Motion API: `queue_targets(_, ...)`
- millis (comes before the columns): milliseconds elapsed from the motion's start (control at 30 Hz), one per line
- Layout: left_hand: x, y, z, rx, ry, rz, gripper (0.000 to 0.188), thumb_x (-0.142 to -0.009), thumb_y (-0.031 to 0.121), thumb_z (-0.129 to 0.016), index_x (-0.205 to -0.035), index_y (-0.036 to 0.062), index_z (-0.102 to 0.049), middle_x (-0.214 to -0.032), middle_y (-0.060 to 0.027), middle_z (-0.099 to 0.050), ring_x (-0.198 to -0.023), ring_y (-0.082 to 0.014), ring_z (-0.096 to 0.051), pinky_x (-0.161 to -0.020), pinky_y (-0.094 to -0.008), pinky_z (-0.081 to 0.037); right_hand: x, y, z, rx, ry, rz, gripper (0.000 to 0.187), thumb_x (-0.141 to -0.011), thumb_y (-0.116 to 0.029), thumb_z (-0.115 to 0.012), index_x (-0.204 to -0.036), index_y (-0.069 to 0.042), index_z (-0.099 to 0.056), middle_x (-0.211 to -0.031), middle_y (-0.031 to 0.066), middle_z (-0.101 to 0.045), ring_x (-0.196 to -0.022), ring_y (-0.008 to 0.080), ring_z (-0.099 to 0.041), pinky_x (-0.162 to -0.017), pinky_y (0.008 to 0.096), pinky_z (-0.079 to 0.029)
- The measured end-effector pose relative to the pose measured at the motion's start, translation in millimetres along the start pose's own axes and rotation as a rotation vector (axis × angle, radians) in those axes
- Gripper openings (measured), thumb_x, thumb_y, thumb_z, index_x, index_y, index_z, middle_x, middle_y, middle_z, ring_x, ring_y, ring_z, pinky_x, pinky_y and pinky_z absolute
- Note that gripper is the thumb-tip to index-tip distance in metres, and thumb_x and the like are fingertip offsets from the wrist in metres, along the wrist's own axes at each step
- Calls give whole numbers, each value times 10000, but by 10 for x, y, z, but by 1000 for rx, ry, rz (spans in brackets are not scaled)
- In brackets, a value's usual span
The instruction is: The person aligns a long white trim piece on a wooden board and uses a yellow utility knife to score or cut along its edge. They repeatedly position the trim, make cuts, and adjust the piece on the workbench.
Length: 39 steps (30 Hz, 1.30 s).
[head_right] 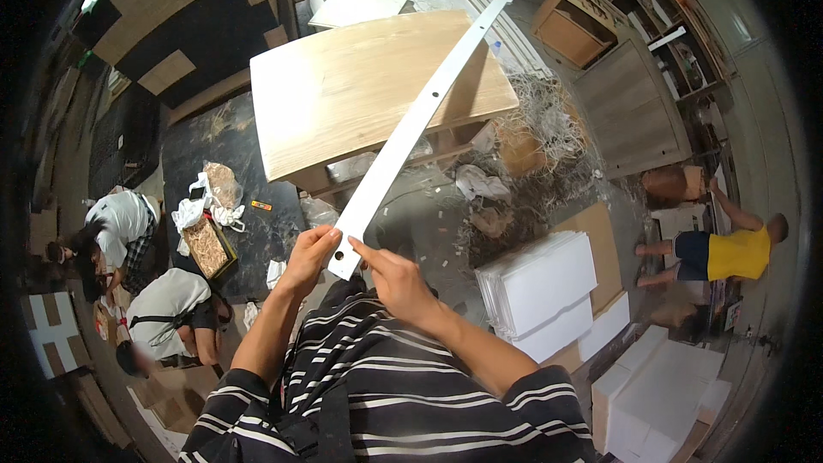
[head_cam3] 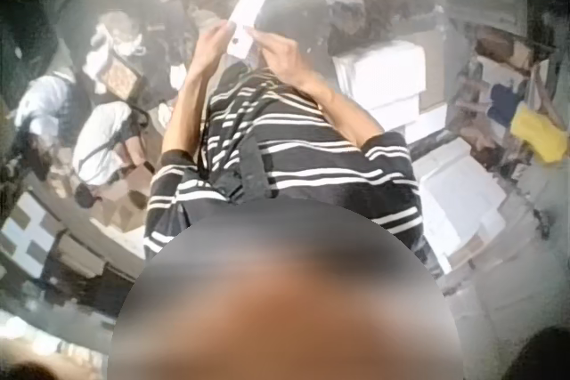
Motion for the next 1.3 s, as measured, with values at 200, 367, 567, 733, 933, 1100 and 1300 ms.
queue_targets(200,-42,-87,18,75,-8,-13,251,-1048,231,-576,-1019,7,-685,-859,24,-653,-729,-52,-568,-667,-234,-463,138,-120,-251,7,-272,108,607,-878,39,-553,-1448,-167,-575,-841,131,-622,-775,312,-639,-741,424,-533)
queue_targets(367,31,11,16,141,-10,8,266,-1029,255,-605,-1024,1,-684,-833,7,-656,-703,-75,-585,-647,-253,-482,-289,458,440,-170,106,-129,425,-1023,-94,-501,-1441,-93,-577,-889,94,-723,-604,116,-558,-578,289,-493)
queue_targets(567,321,106,-21,264,25,137,222,-1008,231,-620,-946,27,-683,-860,4,-641,-748,-87,-561,-669,-253,-457,-1339,1485,1250,32,293,-225,512,-1026,-78,-438,-1523,-187,-487,-941,56,-726,-595,70,-543,-571,253,-502)
queue_targets(733,597,131,5,306,21,169,234,-1003,242,-637,-1018,15,-691,-855,6,-657,-722,-70,-568,-640,-238,-464,-2093,2035,1737,191,353,-298,533,-951,-82,-440,-1452,-206,-571,-935,132,-758,-933,285,-726,-904,393,-531)
queue_targets(933,725,98,20,353,-10,208,255,-1002,238,-642,-1057,-6,-689,-838,5,-665,-680,-66,-578,-618,-231,-471,-2370,2170,1786,415,300,-41,537,-972,-36,-450,-1472,-197,-560,-925,97,-724,-618,122,-592,-626,301,-520)
queue_targets(1100,668,60,25,374,-23,190,252,-1002,245,-643,-1031,-2,-683,-819,2,-653,-679,-68,-579,-604,-238,-479,-1721,1700,1247,180,115,-185,508,-954,-32,-442,-1446,-66,-564,-923,113,-720,-514,104,-455,-489,299,-475)
queue_targets(1300,455,-71,46,379,-28,178,325,-987,285,-659,-1060,-31,-678,-863,-44,-704,-669,-101,-643,-598,-251,-528,-470,90,159,124,-107,126,564,-810,75,-475,-1354,6,-606,-1035,285,-673,-939,423,-674,-867,454,-534)
Point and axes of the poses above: each hand's wrist, its own x-axis away from the middle knuckle, its own z-axis out of the back of the hand, y = z × x, the point moved 4 cm from there along -x, towards the middle knuckle
